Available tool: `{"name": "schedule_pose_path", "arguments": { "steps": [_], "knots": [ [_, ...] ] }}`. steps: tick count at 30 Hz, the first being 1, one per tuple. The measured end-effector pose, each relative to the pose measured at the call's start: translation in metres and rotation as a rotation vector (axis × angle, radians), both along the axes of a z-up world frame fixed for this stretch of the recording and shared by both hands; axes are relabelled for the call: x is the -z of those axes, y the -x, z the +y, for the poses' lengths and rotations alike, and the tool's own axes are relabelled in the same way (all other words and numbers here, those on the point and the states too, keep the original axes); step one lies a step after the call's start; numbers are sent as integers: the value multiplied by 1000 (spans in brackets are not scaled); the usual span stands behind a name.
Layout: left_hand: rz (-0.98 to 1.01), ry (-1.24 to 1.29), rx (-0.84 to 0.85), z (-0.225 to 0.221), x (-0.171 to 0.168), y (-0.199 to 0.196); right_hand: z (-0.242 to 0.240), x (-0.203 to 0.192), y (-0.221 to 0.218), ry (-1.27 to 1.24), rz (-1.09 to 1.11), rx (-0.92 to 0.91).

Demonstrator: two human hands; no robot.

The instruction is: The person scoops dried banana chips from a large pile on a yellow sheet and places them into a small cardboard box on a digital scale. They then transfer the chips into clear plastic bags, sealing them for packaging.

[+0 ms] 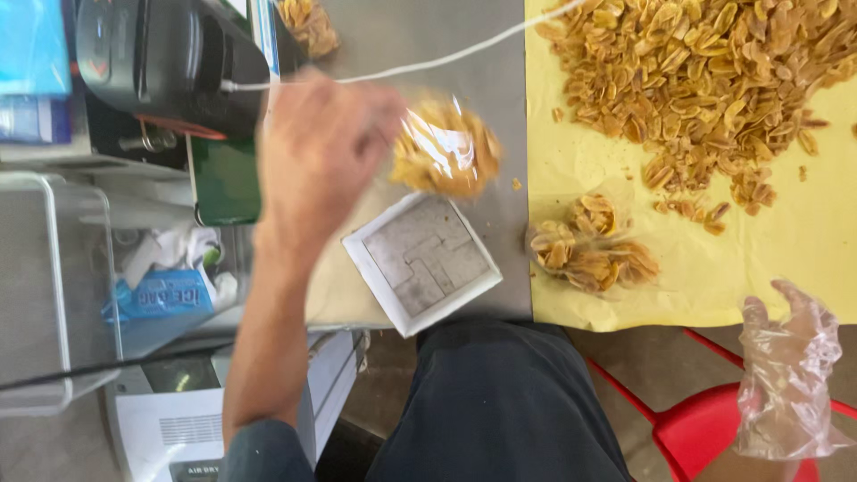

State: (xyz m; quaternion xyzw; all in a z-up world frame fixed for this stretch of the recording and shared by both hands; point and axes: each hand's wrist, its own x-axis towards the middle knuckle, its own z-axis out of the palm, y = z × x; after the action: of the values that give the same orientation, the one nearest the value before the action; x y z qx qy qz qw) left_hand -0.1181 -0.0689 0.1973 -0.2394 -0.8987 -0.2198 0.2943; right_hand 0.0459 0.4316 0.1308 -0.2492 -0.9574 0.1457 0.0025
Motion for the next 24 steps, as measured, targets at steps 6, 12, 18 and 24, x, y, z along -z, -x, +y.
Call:
{"name": "schedule_pose_path", "arguments": {
  "steps": [6, 12, 18, 24],
  "knots": [
    [-174, -34, -105, -31, 15, 132, 17, 26, 15, 33, -41, -8],
    [-476, 172, -264, -78, 182, 226, -22, 18, 36, 119, -7, 36],
    [-781, 262, -322, -113, 282, 229, -82, -5, 62, 423, -24, 48],
    [-795, 222, -353, -95, 232, 207, -124, 15, 53, 1321, -60, -62]
  ]
}}
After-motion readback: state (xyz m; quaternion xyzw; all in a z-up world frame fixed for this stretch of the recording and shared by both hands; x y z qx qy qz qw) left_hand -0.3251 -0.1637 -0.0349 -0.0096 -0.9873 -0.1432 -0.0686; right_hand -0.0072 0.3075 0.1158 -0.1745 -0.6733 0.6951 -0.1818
